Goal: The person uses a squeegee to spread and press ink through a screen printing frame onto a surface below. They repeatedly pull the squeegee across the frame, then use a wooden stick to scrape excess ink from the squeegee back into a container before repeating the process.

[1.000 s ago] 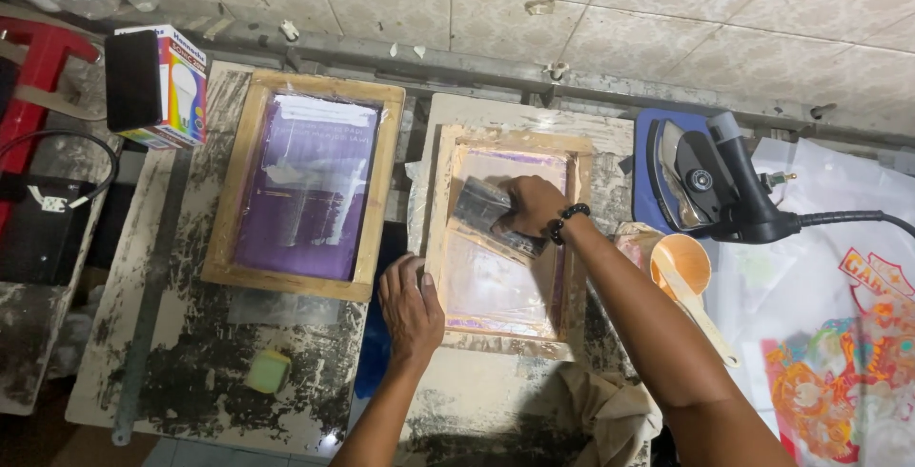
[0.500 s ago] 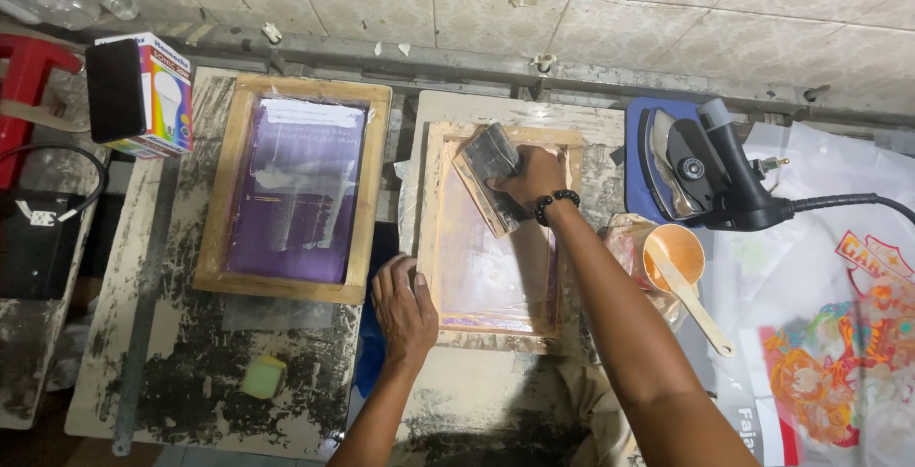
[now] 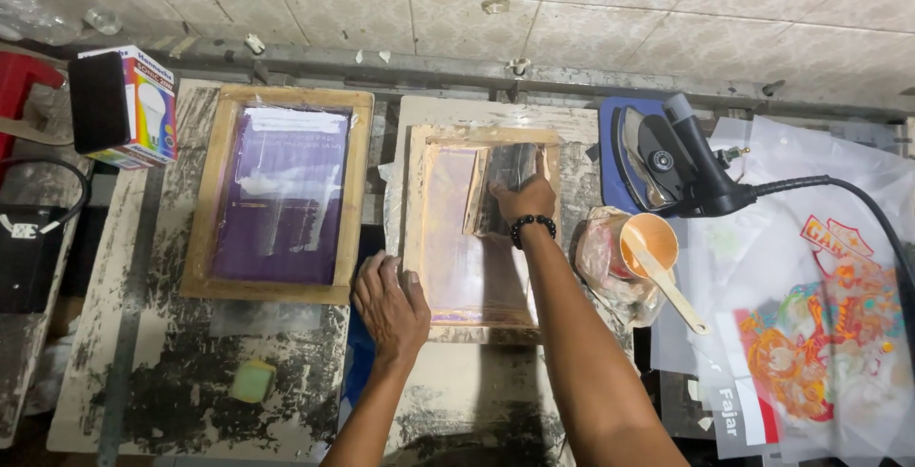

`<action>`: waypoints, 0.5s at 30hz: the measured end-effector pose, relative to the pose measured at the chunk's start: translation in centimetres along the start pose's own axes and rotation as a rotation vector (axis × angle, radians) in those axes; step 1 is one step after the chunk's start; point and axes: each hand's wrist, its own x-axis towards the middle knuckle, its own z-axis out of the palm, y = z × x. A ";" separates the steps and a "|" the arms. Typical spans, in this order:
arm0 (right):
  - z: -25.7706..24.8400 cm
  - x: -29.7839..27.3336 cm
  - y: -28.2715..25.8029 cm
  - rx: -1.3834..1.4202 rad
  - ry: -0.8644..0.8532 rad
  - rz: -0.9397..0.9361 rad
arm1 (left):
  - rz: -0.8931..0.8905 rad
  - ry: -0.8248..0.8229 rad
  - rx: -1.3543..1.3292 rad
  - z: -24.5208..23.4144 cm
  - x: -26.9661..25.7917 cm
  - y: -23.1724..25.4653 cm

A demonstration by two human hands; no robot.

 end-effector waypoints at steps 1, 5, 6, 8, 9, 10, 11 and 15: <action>-0.6 -0.9 -0.6 -0.002 0.004 0.007 | 0.002 -0.006 -0.005 -0.3 0.0 0.6; -0.6 -3.1 -0.9 0.107 0.090 0.216 | 0.104 -0.167 -0.062 -0.8 -0.6 3.8; -0.1 -3.0 -0.8 0.124 0.102 0.269 | 0.110 -0.255 -0.123 -0.6 -0.6 4.9; -0.3 -2.5 -1.1 0.158 0.108 0.280 | 0.225 -0.262 -0.086 1.1 0.1 5.9; -0.1 -2.7 -0.9 0.177 0.092 0.305 | 0.319 -0.288 -0.036 1.5 -0.2 6.3; -0.5 -2.7 -1.0 0.178 0.095 0.303 | 0.321 -0.285 -0.038 1.3 0.8 7.2; -0.8 -2.8 -1.1 0.189 0.078 0.315 | 0.327 -0.360 -0.020 1.1 1.8 8.0; -2.6 -5.0 -3.1 0.178 0.002 0.343 | 0.446 -0.238 0.003 10.2 2.1 6.4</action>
